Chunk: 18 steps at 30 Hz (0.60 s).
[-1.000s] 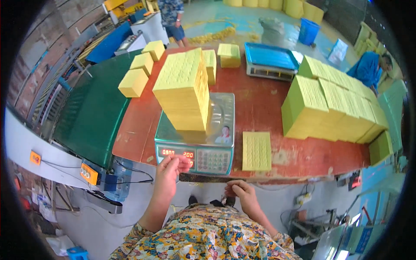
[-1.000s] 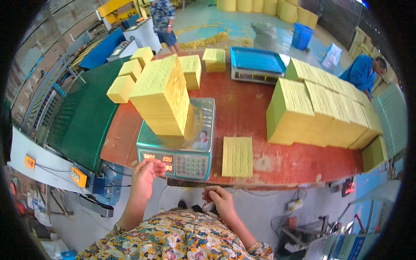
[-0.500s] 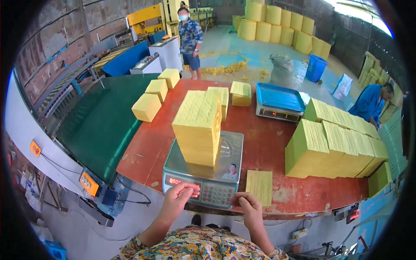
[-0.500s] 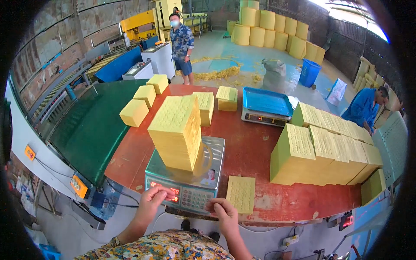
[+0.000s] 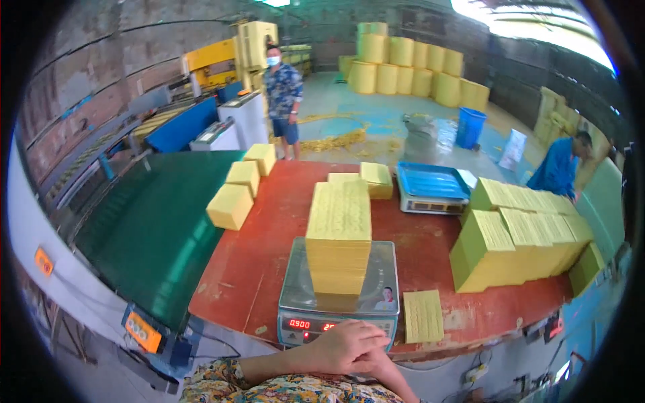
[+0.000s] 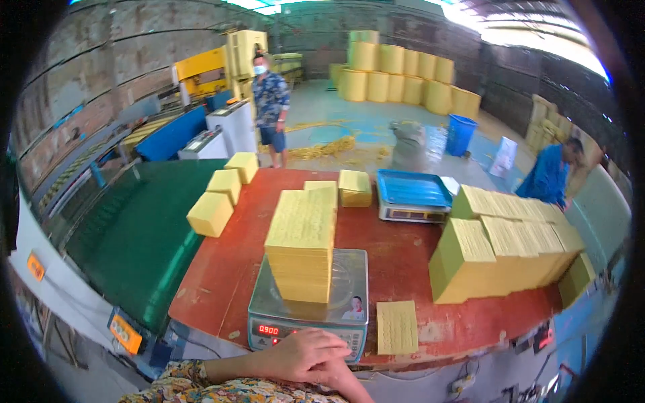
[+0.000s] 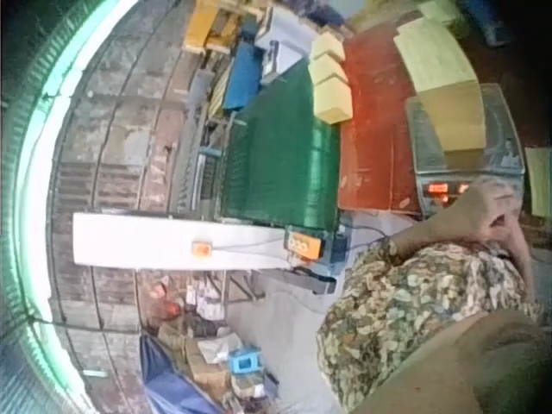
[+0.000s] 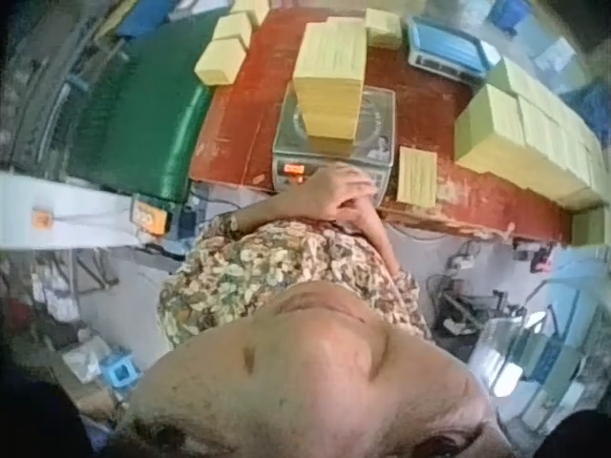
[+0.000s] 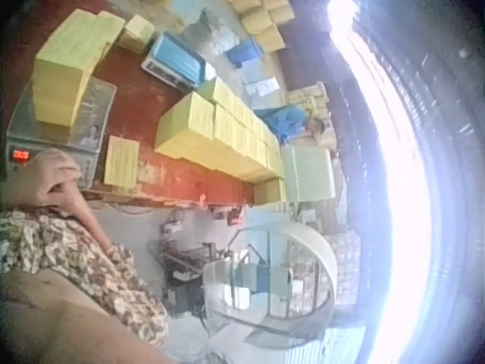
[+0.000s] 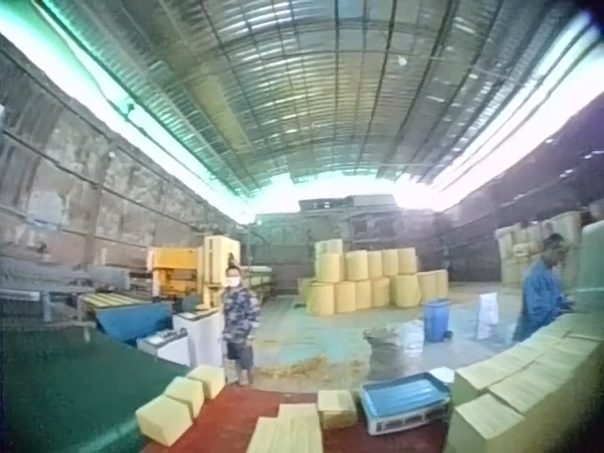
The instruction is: The recorder is weighing stacks of yellow paper on a digital scale in a paper mill environment, adjusting the count of sheets to reach a target weight.
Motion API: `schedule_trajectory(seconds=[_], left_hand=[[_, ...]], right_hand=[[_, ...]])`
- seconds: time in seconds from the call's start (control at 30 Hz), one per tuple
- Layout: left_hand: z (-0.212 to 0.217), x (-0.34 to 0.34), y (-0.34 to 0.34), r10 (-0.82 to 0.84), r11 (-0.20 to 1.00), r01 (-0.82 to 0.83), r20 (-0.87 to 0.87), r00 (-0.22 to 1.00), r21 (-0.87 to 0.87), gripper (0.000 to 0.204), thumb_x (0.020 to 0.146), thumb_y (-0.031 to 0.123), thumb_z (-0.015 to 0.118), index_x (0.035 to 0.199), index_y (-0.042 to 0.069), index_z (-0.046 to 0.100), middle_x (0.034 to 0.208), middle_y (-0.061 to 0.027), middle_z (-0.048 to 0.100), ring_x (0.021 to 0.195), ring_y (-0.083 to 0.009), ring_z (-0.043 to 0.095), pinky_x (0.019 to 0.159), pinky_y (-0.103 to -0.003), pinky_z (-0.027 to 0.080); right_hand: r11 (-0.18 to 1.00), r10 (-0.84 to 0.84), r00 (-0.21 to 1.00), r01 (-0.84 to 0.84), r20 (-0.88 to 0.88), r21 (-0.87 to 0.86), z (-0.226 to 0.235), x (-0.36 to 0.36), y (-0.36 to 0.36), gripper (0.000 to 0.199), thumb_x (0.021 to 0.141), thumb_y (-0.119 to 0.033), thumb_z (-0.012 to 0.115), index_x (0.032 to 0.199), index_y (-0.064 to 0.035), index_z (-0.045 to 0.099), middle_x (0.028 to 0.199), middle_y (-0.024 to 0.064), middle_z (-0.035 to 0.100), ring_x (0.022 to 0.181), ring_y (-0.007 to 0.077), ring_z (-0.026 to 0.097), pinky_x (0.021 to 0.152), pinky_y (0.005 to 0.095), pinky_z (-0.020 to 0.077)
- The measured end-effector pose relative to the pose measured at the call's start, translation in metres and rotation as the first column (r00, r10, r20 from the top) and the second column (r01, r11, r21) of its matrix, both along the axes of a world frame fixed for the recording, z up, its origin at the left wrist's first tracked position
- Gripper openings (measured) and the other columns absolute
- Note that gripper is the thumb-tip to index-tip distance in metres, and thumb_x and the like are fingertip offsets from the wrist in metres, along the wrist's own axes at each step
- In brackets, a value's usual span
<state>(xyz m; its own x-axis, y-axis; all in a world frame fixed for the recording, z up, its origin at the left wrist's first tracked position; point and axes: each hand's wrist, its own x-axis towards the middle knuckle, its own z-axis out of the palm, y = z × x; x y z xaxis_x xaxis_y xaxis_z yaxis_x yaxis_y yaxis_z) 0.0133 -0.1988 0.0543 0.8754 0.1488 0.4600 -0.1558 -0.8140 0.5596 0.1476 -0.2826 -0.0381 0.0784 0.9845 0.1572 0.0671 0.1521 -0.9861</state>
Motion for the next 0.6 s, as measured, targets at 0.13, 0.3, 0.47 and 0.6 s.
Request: schedule_trajectory(seconds=[0.13,0.3,0.47,0.6], left_hand=[[-0.003,-0.002,-0.005,-0.125,0.962,0.148,-0.115,0.986,0.230,0.048,0.091,0.044,0.058,0.113,0.002,0.061,0.102,-0.0127,0.065,0.093,-0.0288,0.063,0.082,-0.039,0.048],[-0.008,0.025,-0.025,-0.441,0.837,0.525,-0.376,0.815,0.155,0.032,0.095,0.038,0.052,0.088,0.007,0.057,0.075,-0.0094,0.059,0.076,-0.0281,0.063,0.068,-0.041,0.051],[-0.034,0.057,-0.042,-0.565,0.730,0.683,-0.586,0.581,-0.027,0.027,0.095,0.027,0.051,0.098,0.001,0.058,0.089,-0.0127,0.059,0.084,-0.0306,0.062,0.073,-0.042,0.052],[-0.078,0.068,-0.068,-0.726,0.656,0.652,-0.081,0.683,-0.381,0.030,0.087,0.016,0.054,0.110,-0.002,0.058,0.104,-0.0181,0.060,0.100,-0.0327,0.060,0.087,-0.042,0.049]], right_hand=[[0.992,-0.124,0.992,0.124,0.014,-0.025,-0.014,-0.010,-0.021,0.027,0.096,-0.008,0.053,0.121,0.0019,0.058,0.123,0.0107,0.059,0.106,0.0170,0.058,0.092,0.0326,0.0474],[0.994,-0.090,0.994,0.093,0.059,-0.061,-0.023,-0.012,-0.022,0.027,0.096,-0.009,0.053,0.121,0.0019,0.057,0.123,0.0107,0.058,0.106,0.0171,0.057,0.092,0.0327,0.0473],[0.998,-0.017,0.997,0.022,0.080,-0.061,-0.033,-0.017,-0.007,0.028,0.096,-0.009,0.053,0.122,0.0019,0.057,0.124,0.0106,0.058,0.106,0.0172,0.057,0.092,0.0328,0.0471],[0.997,0.061,0.993,-0.057,0.104,-0.043,-0.036,-0.015,0.007,0.028,0.096,-0.009,0.053,0.122,0.0019,0.057,0.125,0.0106,0.057,0.107,0.0173,0.057,0.093,0.0329,0.0470]])
